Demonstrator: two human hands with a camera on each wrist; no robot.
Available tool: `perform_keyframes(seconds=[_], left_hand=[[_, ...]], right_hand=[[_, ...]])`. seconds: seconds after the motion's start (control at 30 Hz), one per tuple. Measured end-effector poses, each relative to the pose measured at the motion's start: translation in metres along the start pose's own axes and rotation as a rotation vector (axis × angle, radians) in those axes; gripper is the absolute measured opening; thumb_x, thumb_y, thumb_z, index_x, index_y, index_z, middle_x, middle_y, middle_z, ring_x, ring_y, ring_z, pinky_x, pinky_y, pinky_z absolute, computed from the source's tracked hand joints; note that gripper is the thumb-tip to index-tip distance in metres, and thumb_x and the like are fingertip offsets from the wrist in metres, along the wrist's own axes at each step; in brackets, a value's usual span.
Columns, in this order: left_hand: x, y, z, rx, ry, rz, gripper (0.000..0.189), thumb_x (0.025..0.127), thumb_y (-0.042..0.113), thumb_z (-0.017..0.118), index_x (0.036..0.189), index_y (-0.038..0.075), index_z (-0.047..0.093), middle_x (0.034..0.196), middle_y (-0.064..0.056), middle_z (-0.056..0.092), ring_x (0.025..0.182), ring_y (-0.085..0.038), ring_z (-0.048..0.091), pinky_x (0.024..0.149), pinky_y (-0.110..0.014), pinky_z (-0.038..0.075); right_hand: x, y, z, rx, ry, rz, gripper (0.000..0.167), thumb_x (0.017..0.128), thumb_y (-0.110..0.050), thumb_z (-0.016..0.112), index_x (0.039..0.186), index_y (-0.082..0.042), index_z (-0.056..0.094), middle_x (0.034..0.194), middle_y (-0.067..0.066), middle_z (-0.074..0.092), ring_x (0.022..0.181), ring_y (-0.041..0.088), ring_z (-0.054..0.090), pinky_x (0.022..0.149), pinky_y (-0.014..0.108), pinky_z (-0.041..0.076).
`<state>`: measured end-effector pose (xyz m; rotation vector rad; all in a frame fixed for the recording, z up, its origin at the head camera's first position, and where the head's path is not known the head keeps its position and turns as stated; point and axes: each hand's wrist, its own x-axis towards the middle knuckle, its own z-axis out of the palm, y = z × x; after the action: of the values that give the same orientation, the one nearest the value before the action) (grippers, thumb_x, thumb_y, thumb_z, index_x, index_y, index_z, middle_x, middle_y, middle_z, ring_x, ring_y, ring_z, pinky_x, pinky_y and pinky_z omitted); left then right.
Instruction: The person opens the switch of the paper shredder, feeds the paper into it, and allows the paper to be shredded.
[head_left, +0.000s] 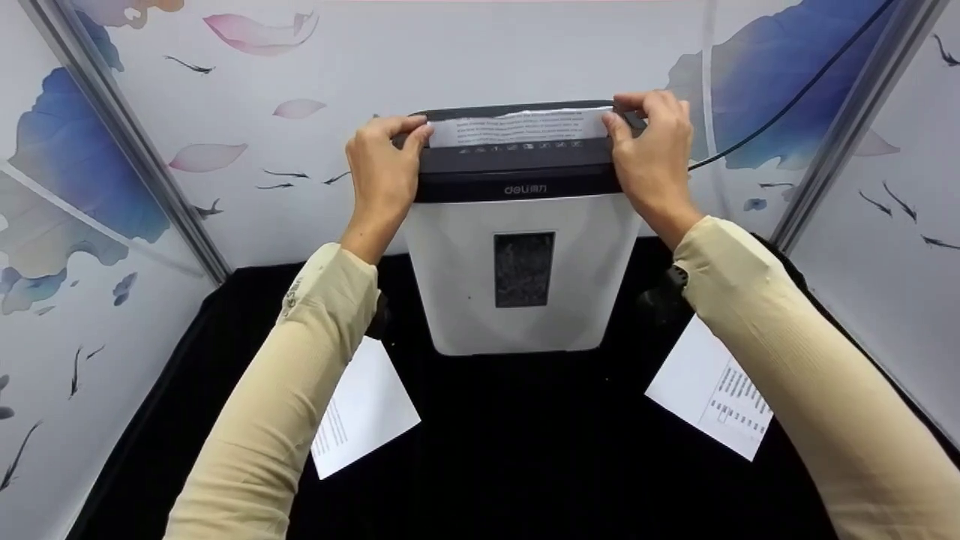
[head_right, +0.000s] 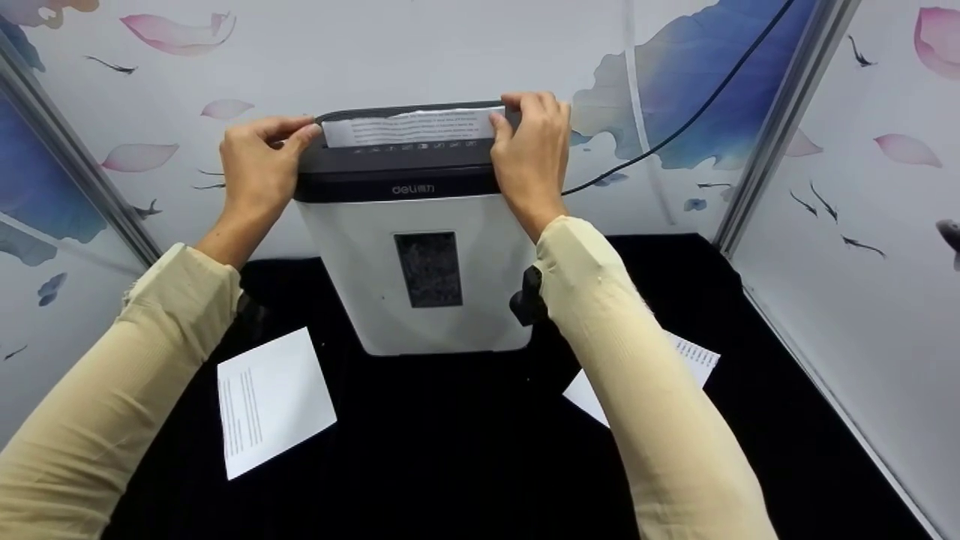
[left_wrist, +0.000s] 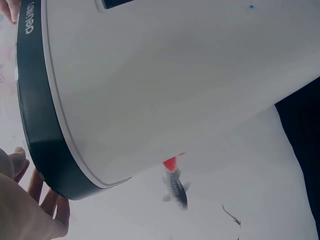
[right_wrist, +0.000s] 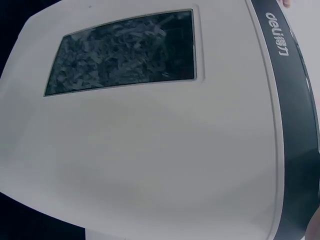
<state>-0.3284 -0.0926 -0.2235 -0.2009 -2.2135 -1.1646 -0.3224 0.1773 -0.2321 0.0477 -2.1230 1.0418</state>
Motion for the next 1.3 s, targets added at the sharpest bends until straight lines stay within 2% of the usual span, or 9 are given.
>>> perform_keyframes(seconds=[0.23, 0.43, 0.53, 0.77, 1.0, 1.07, 1.13, 1.3], left_hand=[[-0.007, -0.004, -0.003, -0.012, 0.012, 0.001, 0.024, 0.094, 0.021, 0.071, 0.113, 0.007, 0.076, 0.115, -0.011, 0.073, 0.118, -0.021, 0.063, 0.105, -0.03, 0.046], [-0.015, -0.007, -0.005, -0.021, 0.03, -0.011, 0.025, 0.093, 0.024, 0.072, 0.112, 0.008, 0.076, 0.116, -0.01, 0.072, 0.121, -0.022, 0.06, 0.109, -0.031, 0.043], [-0.02, -0.009, -0.007, -0.036, 0.049, -0.014, 0.025, 0.093, 0.025, 0.073, 0.113, 0.009, 0.076, 0.114, -0.009, 0.071, 0.118, -0.021, 0.06, 0.106, -0.032, 0.045], [-0.033, -0.014, -0.012, -0.093, 0.083, -0.01, 0.025, 0.093, 0.025, 0.074, 0.111, 0.008, 0.076, 0.114, -0.011, 0.069, 0.113, -0.02, 0.061, 0.099, -0.035, 0.05], [-0.055, -0.021, -0.017, -0.122, 0.087, -0.016, 0.026, 0.092, 0.027, 0.074, 0.108, 0.007, 0.076, 0.118, -0.012, 0.06, 0.112, -0.022, 0.057, 0.095, -0.033, 0.051], [-0.062, -0.024, -0.019, -0.134, 0.072, -0.024, 0.026, 0.092, 0.028, 0.074, 0.107, 0.007, 0.075, 0.119, -0.012, 0.059, 0.112, -0.022, 0.057, 0.095, -0.034, 0.051], [-0.068, -0.029, -0.021, -0.14, 0.053, -0.029, 0.027, 0.092, 0.028, 0.074, 0.108, 0.006, 0.075, 0.118, -0.012, 0.059, 0.112, -0.023, 0.057, 0.095, -0.035, 0.05], [-0.082, -0.04, -0.027, -0.135, 0.007, -0.059, 0.027, 0.092, 0.026, 0.075, 0.109, 0.006, 0.075, 0.115, -0.013, 0.061, 0.111, -0.024, 0.058, 0.096, -0.036, 0.051]], right_hand=[[-0.011, -0.001, 0.009, 0.065, 0.043, -0.039, 0.019, 0.096, -0.012, 0.066, 0.112, -0.002, 0.069, 0.113, 0.013, 0.066, 0.109, 0.024, 0.052, 0.097, 0.026, 0.038], [-0.023, -0.003, 0.019, 0.121, 0.13, -0.127, 0.016, 0.094, -0.01, 0.068, 0.104, 0.001, 0.07, 0.104, 0.016, 0.068, 0.103, 0.028, 0.053, 0.097, 0.029, 0.035], [-0.03, -0.007, 0.024, 0.149, 0.144, -0.161, 0.014, 0.093, -0.009, 0.068, 0.102, 0.002, 0.069, 0.102, 0.016, 0.067, 0.102, 0.027, 0.053, 0.095, 0.028, 0.036], [-0.045, -0.016, 0.032, 0.167, 0.112, -0.222, 0.012, 0.095, -0.012, 0.067, 0.1, -0.001, 0.068, 0.1, 0.014, 0.065, 0.101, 0.026, 0.051, 0.093, 0.028, 0.037], [-0.068, -0.02, 0.041, 0.229, 0.072, -0.261, 0.011, 0.094, -0.011, 0.067, 0.098, 0.0, 0.068, 0.095, 0.014, 0.064, 0.095, 0.026, 0.049, 0.089, 0.027, 0.037], [-0.076, -0.02, 0.044, 0.263, 0.053, -0.25, 0.01, 0.094, -0.009, 0.068, 0.098, 0.0, 0.067, 0.094, 0.015, 0.064, 0.093, 0.025, 0.049, 0.086, 0.027, 0.038], [-0.086, -0.02, 0.047, 0.289, 0.033, -0.23, 0.009, 0.093, -0.007, 0.068, 0.097, 0.001, 0.068, 0.093, 0.014, 0.065, 0.091, 0.023, 0.05, 0.089, 0.027, 0.038], [-0.11, -0.021, 0.055, 0.335, -0.035, -0.139, 0.007, 0.092, -0.005, 0.069, 0.097, -0.001, 0.068, 0.093, 0.01, 0.066, 0.089, 0.016, 0.053, 0.085, 0.026, 0.043]])
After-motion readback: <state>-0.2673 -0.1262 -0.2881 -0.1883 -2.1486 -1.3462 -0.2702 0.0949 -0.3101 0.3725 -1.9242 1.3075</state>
